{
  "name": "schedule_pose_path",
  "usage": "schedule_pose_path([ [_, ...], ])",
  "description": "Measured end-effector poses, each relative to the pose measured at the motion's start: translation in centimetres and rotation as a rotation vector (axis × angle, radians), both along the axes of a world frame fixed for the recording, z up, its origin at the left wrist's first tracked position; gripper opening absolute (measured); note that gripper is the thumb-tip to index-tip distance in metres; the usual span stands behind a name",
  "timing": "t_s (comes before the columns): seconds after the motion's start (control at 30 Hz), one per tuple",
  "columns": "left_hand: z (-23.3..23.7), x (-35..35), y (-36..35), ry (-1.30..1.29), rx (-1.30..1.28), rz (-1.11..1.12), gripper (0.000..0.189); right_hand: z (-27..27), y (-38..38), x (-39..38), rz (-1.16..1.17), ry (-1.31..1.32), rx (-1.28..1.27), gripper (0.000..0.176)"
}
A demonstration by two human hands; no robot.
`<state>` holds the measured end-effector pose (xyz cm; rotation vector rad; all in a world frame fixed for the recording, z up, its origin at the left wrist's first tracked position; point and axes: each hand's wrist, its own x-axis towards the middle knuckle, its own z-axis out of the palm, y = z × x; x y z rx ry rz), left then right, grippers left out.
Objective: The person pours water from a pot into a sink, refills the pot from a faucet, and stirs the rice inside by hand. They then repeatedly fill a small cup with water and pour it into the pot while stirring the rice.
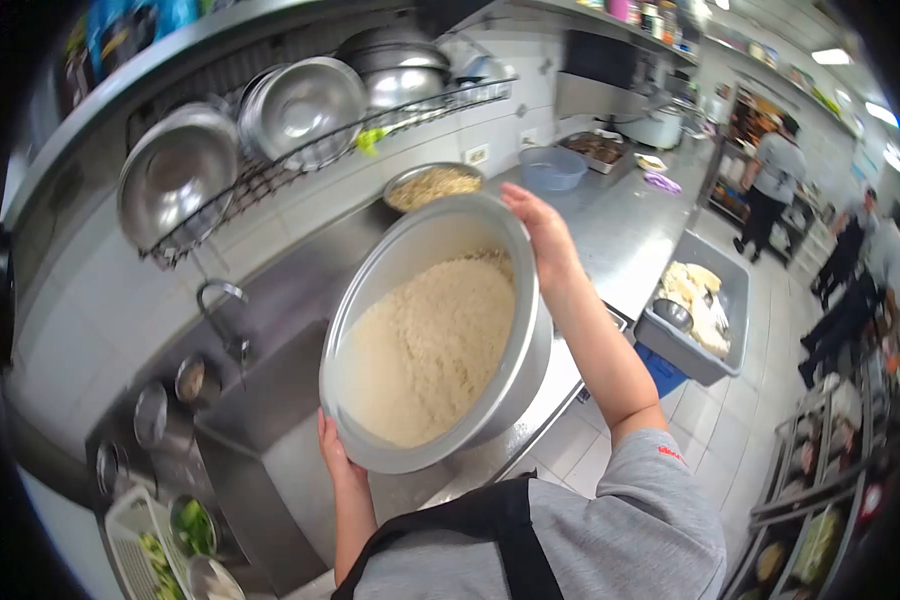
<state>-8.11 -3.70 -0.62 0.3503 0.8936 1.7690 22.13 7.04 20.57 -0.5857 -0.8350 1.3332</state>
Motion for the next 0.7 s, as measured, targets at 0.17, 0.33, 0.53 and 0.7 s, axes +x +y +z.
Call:
schedule_pose_path([
  [0.17,0.9,-1.2,3.8,0.107,0.046,-0.115,0.042,-5.0,-1.9,3.5,-0.186,-0.007,-0.108,0.049],
  [0.33,6.3,-1.3,4.2,0.645,0.263,-0.277,0.038,-10.6,-5.3,3.7,-0.297,0.068,-0.268,0.046],
  [0.53,6.4,-0.1,3.2,0.628,0.357,-0.242,0.04,-14.3,-7.9,2.7,-0.329,0.149,-0.337,0.048],
  [0.7,4.5,-3.0,5.8,0.721,0.356,-0.255,0.04,-14.9,-7.3,1.7,-0.293,0.193,-0.375,0.052],
])
